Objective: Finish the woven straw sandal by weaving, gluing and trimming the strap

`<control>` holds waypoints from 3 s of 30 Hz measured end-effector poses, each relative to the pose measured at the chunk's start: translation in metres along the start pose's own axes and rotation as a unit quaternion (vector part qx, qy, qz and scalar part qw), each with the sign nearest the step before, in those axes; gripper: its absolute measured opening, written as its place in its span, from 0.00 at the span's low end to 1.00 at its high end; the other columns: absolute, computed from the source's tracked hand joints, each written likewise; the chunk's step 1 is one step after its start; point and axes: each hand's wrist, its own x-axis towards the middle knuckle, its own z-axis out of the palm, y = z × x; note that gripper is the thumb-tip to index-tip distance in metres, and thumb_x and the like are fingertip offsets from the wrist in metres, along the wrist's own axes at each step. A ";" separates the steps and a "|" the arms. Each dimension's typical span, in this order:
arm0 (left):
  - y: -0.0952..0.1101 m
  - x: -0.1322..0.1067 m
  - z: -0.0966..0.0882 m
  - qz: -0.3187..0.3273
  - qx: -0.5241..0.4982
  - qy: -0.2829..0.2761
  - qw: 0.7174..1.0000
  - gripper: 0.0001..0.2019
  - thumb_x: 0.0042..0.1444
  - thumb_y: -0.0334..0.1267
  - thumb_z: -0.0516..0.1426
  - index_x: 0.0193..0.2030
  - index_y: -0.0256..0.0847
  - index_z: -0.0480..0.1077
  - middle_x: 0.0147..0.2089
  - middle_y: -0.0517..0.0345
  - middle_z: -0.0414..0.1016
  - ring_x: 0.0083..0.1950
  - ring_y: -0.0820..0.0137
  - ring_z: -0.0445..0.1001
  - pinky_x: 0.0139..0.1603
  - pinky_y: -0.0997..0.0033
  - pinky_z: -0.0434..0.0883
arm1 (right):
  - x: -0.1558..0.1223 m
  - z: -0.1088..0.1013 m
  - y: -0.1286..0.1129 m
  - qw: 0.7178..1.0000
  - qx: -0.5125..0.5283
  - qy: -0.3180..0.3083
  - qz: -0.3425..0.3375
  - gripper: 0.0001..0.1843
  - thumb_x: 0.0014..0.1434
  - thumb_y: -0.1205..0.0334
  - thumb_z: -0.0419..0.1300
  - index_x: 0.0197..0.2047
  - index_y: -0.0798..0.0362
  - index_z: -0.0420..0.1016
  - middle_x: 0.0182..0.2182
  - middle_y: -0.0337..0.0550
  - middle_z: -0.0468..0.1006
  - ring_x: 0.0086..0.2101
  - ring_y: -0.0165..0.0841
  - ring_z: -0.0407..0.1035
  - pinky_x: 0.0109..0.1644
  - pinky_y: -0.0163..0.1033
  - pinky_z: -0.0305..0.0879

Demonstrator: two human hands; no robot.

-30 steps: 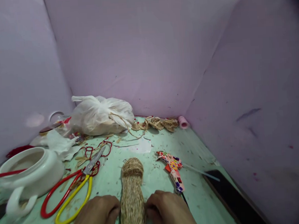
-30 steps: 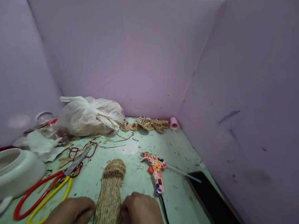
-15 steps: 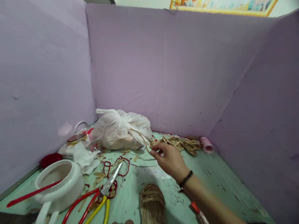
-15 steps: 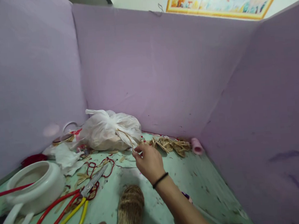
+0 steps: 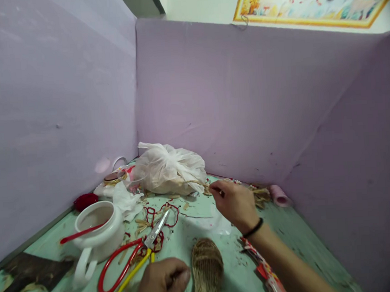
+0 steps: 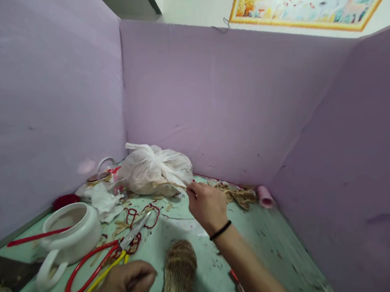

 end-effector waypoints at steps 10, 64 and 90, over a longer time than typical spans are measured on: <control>0.018 -0.004 -0.008 -0.037 -0.148 -0.022 0.988 0.13 0.45 0.46 0.54 0.25 0.36 0.67 0.18 0.66 0.60 0.17 0.79 0.56 0.19 0.78 0.54 | -0.057 -0.114 0.089 0.958 -0.218 0.152 -0.107 0.15 0.59 0.58 0.50 0.34 0.50 0.78 0.29 0.43 0.79 0.27 0.32 0.70 0.25 0.34 0.52; 0.001 -0.049 0.017 0.040 -0.039 -0.178 0.982 0.20 0.57 0.45 0.45 0.17 0.40 0.49 0.17 0.67 0.47 0.21 0.78 0.50 0.22 0.75 0.49 | -0.198 0.003 -0.027 0.903 0.400 -0.114 -0.111 0.07 0.55 0.73 0.53 0.32 0.55 0.71 0.23 0.42 0.70 0.22 0.27 0.66 0.25 0.29 0.62; 0.008 -0.061 0.024 0.119 0.062 -0.114 0.984 0.14 0.59 0.36 0.42 0.22 0.42 0.58 0.20 0.64 0.66 0.24 0.75 0.67 0.26 0.79 0.63 | -0.209 0.020 -0.029 0.942 0.301 0.003 -0.152 0.10 0.55 0.71 0.50 0.27 0.55 0.71 0.18 0.41 0.71 0.18 0.27 0.65 0.20 0.30 0.58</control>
